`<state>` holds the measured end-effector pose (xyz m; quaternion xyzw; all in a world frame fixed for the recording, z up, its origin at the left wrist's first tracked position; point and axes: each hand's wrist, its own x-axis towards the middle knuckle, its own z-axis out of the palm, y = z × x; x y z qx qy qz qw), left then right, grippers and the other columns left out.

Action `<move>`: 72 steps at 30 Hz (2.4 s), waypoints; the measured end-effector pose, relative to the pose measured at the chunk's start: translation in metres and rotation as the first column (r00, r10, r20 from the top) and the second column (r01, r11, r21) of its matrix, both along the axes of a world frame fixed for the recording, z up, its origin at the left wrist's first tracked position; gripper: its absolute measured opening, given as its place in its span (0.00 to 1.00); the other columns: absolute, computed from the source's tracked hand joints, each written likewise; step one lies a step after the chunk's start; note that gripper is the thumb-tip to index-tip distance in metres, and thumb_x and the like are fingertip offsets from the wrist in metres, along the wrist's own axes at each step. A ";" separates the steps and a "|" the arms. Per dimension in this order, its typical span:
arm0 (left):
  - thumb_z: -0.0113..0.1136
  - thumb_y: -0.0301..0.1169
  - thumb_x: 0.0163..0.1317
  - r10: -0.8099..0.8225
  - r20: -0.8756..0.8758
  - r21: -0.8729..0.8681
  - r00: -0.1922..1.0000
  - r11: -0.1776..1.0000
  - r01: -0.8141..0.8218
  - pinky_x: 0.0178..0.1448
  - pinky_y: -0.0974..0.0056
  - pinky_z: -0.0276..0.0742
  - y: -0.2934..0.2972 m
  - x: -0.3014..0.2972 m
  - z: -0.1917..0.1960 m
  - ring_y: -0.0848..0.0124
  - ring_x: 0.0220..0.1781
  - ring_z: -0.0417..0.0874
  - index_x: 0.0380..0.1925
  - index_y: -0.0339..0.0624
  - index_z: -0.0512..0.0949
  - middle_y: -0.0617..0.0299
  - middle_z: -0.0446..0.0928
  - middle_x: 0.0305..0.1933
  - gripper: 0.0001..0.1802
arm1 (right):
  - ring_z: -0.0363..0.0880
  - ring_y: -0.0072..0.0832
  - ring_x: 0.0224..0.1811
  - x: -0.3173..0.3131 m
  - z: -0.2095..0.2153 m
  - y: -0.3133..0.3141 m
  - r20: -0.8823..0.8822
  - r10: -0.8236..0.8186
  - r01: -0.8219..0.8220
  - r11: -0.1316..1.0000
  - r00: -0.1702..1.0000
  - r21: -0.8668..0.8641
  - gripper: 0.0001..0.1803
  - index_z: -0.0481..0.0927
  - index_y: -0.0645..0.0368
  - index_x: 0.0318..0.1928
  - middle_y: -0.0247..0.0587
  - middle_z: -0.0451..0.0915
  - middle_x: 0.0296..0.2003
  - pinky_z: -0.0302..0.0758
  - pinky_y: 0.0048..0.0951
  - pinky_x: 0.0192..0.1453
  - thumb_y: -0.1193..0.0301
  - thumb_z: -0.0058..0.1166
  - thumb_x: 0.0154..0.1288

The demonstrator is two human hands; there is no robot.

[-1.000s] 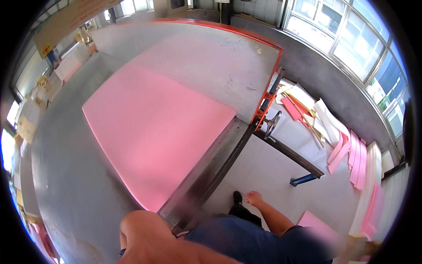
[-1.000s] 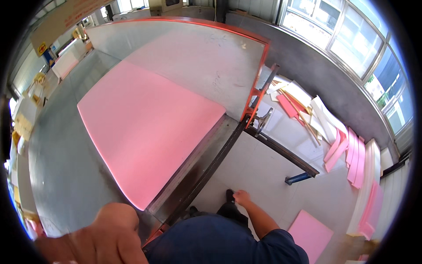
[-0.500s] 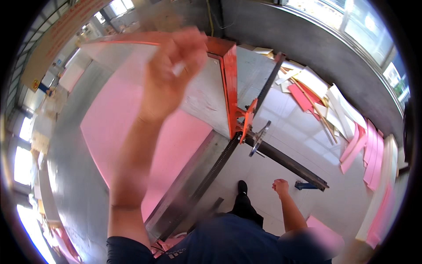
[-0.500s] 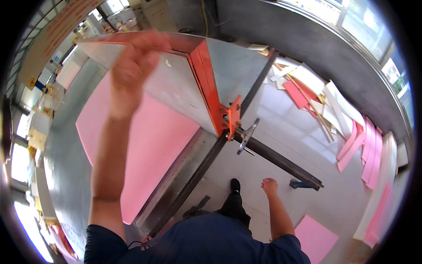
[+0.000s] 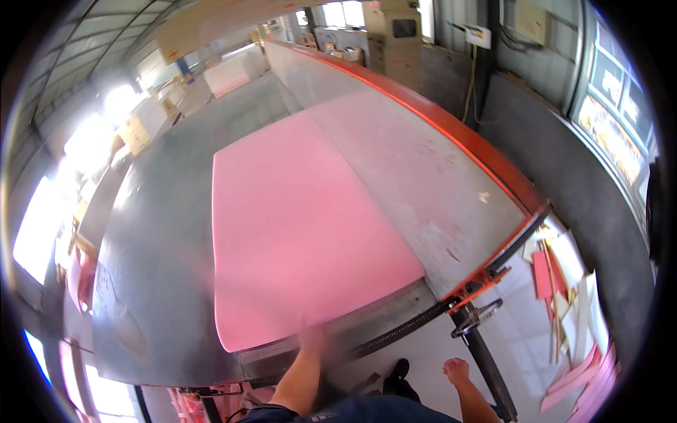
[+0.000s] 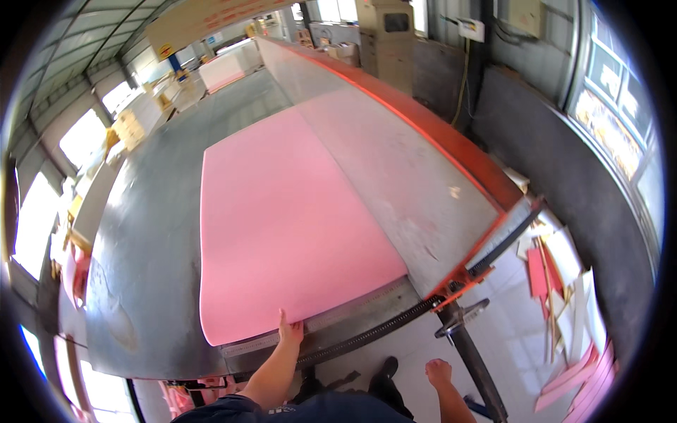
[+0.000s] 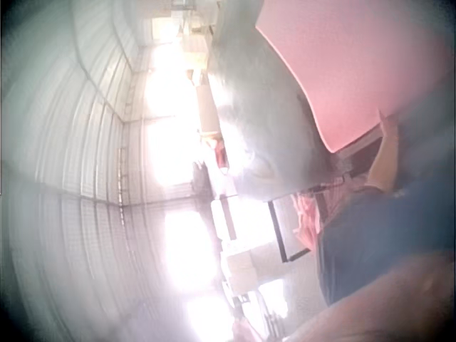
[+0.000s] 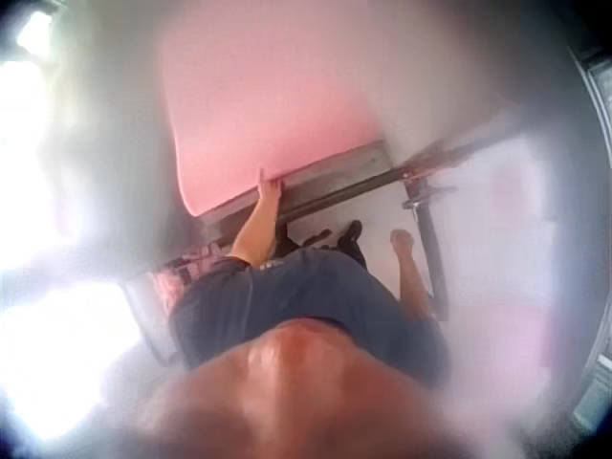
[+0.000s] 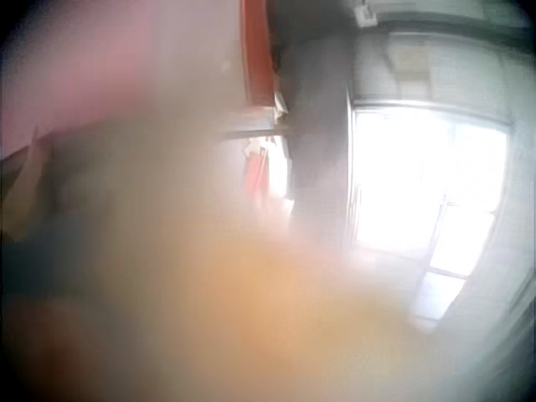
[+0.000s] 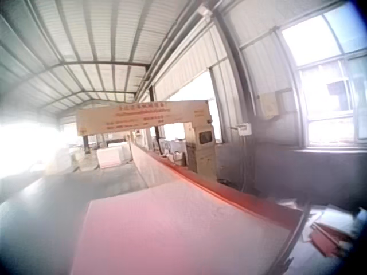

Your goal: The person measures a pink foam sheet with a tape measure, then uses a hydraulic guillotine cutter to trim and cut the foam into smaller rectangular pieces. The person repeatedly positions the foam, operates the cutter, and removes the cut pieces.

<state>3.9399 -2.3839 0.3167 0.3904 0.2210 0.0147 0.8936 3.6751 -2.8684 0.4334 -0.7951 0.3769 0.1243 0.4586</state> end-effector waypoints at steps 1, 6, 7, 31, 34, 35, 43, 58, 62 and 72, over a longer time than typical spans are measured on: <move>0.71 0.40 0.59 0.105 -0.036 -0.021 0.994 0.994 -0.106 0.49 0.63 0.79 0.012 0.002 0.005 0.63 0.48 0.80 0.62 0.42 0.68 0.60 0.78 0.52 0.34 | 0.82 0.33 0.25 0.023 0.008 0.005 0.108 0.045 -0.039 0.998 0.993 -0.056 0.08 0.82 0.56 0.24 0.38 0.82 0.21 0.78 0.37 0.34 0.70 0.53 0.55; 0.72 0.28 0.57 0.224 -0.305 0.083 0.926 0.974 -0.208 0.38 0.62 0.78 -0.016 -0.009 0.252 0.69 0.42 0.80 0.59 0.44 0.70 0.63 0.79 0.49 0.30 | 0.74 0.22 0.21 0.126 0.122 0.036 0.480 -0.043 0.185 0.950 0.876 -0.251 0.14 0.79 0.59 0.26 0.35 0.76 0.16 0.74 0.30 0.30 0.65 0.52 0.65; 0.71 0.27 0.57 0.275 -0.224 0.201 0.935 0.952 -0.232 0.36 0.62 0.76 0.024 -0.008 0.271 0.69 0.42 0.79 0.59 0.43 0.70 0.61 0.79 0.49 0.30 | 0.73 0.20 0.23 0.159 0.147 0.058 0.637 -0.046 0.162 0.979 0.770 -0.124 0.13 0.78 0.61 0.29 0.35 0.76 0.18 0.71 0.28 0.28 0.66 0.51 0.69; 0.55 0.50 0.68 0.660 -0.035 0.861 0.751 -0.362 0.358 0.70 0.51 0.65 0.709 -0.205 0.388 0.48 0.66 0.72 0.61 0.29 0.68 0.43 0.72 0.64 0.35 | 0.82 0.34 0.37 0.390 0.033 0.438 -0.015 0.013 0.004 0.607 1.000 0.795 0.18 0.76 0.59 0.44 0.41 0.79 0.36 0.82 0.33 0.40 0.59 0.63 0.64; 0.56 0.33 0.63 0.596 0.001 0.893 0.803 -0.361 0.268 0.50 0.55 0.79 0.630 -0.259 0.250 0.54 0.46 0.83 0.43 0.37 0.80 0.48 0.82 0.42 0.13 | 0.82 0.34 0.35 0.405 0.010 0.481 -0.032 0.047 0.000 0.571 0.998 0.821 0.17 0.77 0.59 0.43 0.40 0.79 0.35 0.82 0.33 0.40 0.60 0.65 0.62; 0.55 0.29 0.63 0.457 0.047 0.905 0.888 -0.397 0.156 0.43 0.56 0.79 0.567 -0.260 0.226 0.58 0.36 0.82 0.40 0.35 0.78 0.51 0.80 0.36 0.10 | 0.82 0.33 0.34 0.410 0.003 0.491 -0.032 0.061 -0.009 0.581 0.998 0.814 0.17 0.77 0.59 0.43 0.40 0.79 0.35 0.82 0.33 0.40 0.61 0.66 0.62; 0.70 0.51 0.59 0.468 -0.556 0.169 0.687 0.873 -0.458 0.60 0.58 0.75 0.387 -0.212 0.137 0.58 0.57 0.78 0.58 0.29 0.70 0.44 0.76 0.56 0.39 | 0.79 0.34 0.47 0.482 -0.006 0.603 -0.020 0.029 -0.004 0.648 0.999 0.762 0.32 0.75 0.62 0.53 0.44 0.77 0.47 0.81 0.37 0.49 0.55 0.71 0.56; 0.50 0.48 0.70 0.670 -0.281 0.164 0.687 0.739 -0.654 0.56 0.57 0.77 0.528 -0.238 0.136 0.63 0.55 0.78 0.51 0.48 0.78 0.61 0.79 0.52 0.20 | 0.82 0.29 0.39 0.351 0.173 0.709 0.446 -0.306 -0.155 0.653 0.841 0.741 0.18 0.81 0.72 0.46 0.45 0.84 0.40 0.78 0.32 0.45 0.70 0.64 0.60; 0.50 0.50 0.69 0.631 -0.043 0.280 0.775 0.752 -0.597 0.64 0.47 0.74 0.662 -0.261 0.172 0.55 0.61 0.75 0.60 0.41 0.71 0.54 0.75 0.59 0.29 | 0.80 0.29 0.41 0.231 0.112 0.674 -0.043 -0.135 0.123 0.663 0.990 0.739 0.21 0.78 0.55 0.53 0.35 0.83 0.40 0.76 0.32 0.43 0.61 0.63 0.63; 0.58 0.52 0.63 0.467 -0.198 0.010 0.862 0.880 -0.474 0.66 0.45 0.71 0.635 -0.140 0.109 0.53 0.64 0.74 0.65 0.43 0.69 0.54 0.74 0.63 0.35 | 0.76 0.24 0.32 0.306 -0.005 0.568 0.005 -0.822 0.564 0.395 0.569 0.725 0.31 0.74 0.62 0.56 0.39 0.77 0.41 0.72 0.26 0.35 0.55 0.66 0.60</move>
